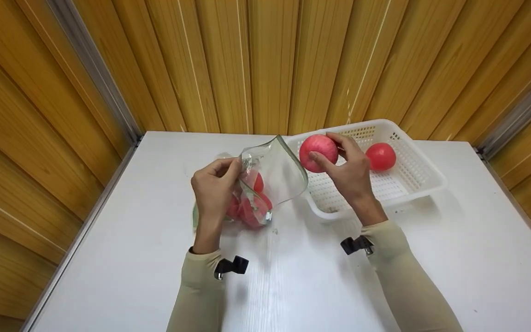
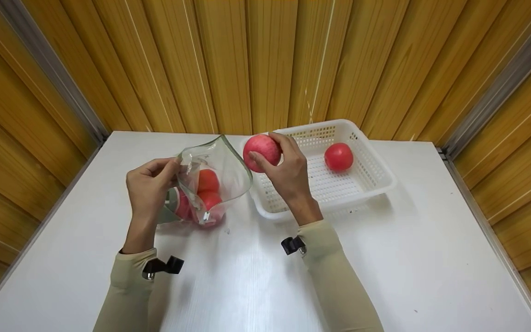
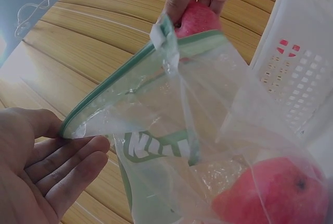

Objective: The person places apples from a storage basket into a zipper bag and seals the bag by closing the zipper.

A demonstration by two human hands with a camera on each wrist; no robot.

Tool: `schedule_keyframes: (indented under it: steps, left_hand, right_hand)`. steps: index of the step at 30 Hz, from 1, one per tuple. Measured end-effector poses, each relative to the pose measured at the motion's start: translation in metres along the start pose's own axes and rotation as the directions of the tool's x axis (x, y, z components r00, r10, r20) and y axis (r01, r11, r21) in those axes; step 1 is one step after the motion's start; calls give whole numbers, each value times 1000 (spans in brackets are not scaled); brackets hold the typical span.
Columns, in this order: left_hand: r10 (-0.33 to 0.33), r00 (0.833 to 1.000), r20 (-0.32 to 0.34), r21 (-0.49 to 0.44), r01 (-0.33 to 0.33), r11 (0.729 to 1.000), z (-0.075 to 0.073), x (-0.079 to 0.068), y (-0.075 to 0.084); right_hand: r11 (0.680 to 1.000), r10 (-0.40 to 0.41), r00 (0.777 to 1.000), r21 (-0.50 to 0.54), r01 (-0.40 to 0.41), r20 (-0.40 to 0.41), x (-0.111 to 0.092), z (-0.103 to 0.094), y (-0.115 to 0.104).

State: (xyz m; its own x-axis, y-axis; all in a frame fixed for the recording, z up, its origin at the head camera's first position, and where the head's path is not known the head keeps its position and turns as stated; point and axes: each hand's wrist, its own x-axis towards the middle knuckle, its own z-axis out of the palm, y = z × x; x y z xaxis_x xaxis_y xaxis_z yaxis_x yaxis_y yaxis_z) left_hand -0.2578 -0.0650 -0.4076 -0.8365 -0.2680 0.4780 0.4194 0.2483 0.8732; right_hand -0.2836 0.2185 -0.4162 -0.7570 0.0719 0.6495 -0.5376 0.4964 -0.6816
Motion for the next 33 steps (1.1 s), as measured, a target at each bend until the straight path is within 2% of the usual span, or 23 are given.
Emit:
schedule_keyframes:
  steps: [8, 15, 22, 33]
  left_hand:
    - [-1, 1000, 2, -3, 1, 1000, 6, 0, 1]
    - [0, 1000, 11, -3, 0, 1000, 7, 2, 2]
    - [-5, 1000, 2, -20, 5, 1000, 4, 1, 0]
    - [12, 1000, -10, 2, -12, 1000, -4, 0, 0]
  right_hand:
    - [999, -36, 999, -1, 36, 1, 1, 0, -14]
    - [993, -115, 993, 33, 115, 5, 2, 4, -32]
    - [980, -198, 978, 31, 196, 67, 3, 18, -36]
    - [961, -275, 946, 32, 274, 172, -4, 38, -34]
